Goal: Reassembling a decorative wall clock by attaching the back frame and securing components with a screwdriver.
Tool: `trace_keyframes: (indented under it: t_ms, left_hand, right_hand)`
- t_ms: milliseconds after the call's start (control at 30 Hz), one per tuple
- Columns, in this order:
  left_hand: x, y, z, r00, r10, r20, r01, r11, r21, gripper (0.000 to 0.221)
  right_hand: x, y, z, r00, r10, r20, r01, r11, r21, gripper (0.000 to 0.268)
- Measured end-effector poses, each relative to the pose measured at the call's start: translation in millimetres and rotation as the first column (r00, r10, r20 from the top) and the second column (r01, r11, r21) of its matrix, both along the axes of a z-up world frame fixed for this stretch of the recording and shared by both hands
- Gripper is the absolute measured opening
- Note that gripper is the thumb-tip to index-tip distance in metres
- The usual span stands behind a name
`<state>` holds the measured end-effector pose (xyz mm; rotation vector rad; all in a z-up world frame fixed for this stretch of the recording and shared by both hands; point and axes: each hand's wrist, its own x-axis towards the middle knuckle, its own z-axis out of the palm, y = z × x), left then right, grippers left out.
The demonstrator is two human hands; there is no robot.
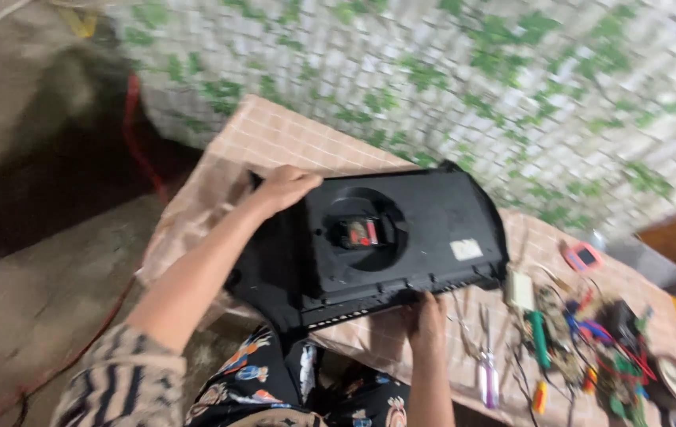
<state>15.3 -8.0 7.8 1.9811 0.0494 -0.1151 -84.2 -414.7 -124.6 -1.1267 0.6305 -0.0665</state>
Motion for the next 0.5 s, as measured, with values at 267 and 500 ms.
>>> trace_keyframes:
  t_ms: [267, 500]
  left_hand:
    - [-14.1, -3.8, 18.3, 0.994, -0.078, 0.074, 0.076, 0.997, 0.026, 0.046]
    - [-18.2, -13.6, 21.9, 0.992, -0.115, 0.042, 0.098, 0.953, 0.287, 0.072]
  right_hand:
    - [-9.9, 32.4, 55.2, 0.983, -0.157, -0.097, 0.154, 0.987, -0.043, 0.024]
    - [-15.5, 43.6, 70.2, 0.981, -0.191, -0.037, 0.194, 0.973, 0.126, 0.031]
